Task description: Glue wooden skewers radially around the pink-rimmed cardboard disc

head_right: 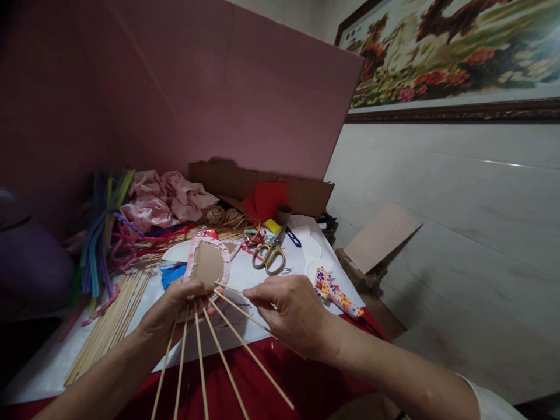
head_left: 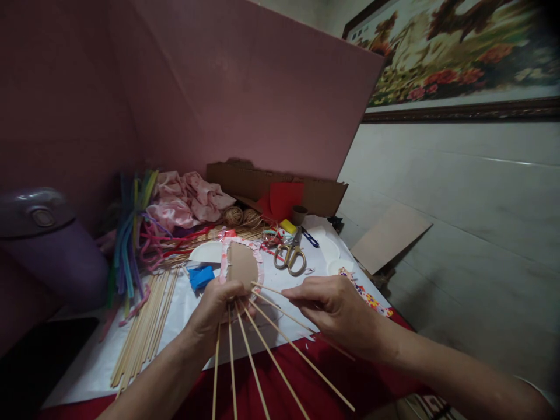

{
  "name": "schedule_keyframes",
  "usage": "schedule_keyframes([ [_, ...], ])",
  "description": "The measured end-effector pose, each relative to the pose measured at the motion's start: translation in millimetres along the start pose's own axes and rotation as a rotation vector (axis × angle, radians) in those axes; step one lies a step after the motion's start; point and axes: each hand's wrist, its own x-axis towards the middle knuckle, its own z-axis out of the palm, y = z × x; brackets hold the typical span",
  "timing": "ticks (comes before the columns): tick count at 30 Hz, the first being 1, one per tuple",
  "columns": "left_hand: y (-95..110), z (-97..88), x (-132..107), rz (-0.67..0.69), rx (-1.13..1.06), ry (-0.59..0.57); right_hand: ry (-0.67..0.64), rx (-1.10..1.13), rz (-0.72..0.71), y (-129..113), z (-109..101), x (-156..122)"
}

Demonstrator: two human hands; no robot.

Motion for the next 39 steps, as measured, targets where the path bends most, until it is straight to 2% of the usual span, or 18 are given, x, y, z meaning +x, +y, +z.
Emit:
schedule_keyframes([
  [21, -6, -4.5, 7, -0.017, 0.018, 0.025, -0.047, -0.019, -0.017, 12, 6, 6],
  [28, -7, -2.6, 10, -0.035, 0.034, 0.058, -0.082, -0.017, 0.004, 10, 4, 8],
  [31, -6, -1.2, 11, -0.06, 0.038, 0.076, -0.096, -0.001, 0.056, 14, 1, 12],
  [35, -2, 0.3, 11, -0.098, 0.07, 0.07, -0.246, 0.206, 0.162, 23, -5, 22],
  [39, 7, 7.2, 6, -0.107, 0.063, 0.182, -0.433, 0.497, 0.285, 32, -12, 30],
])
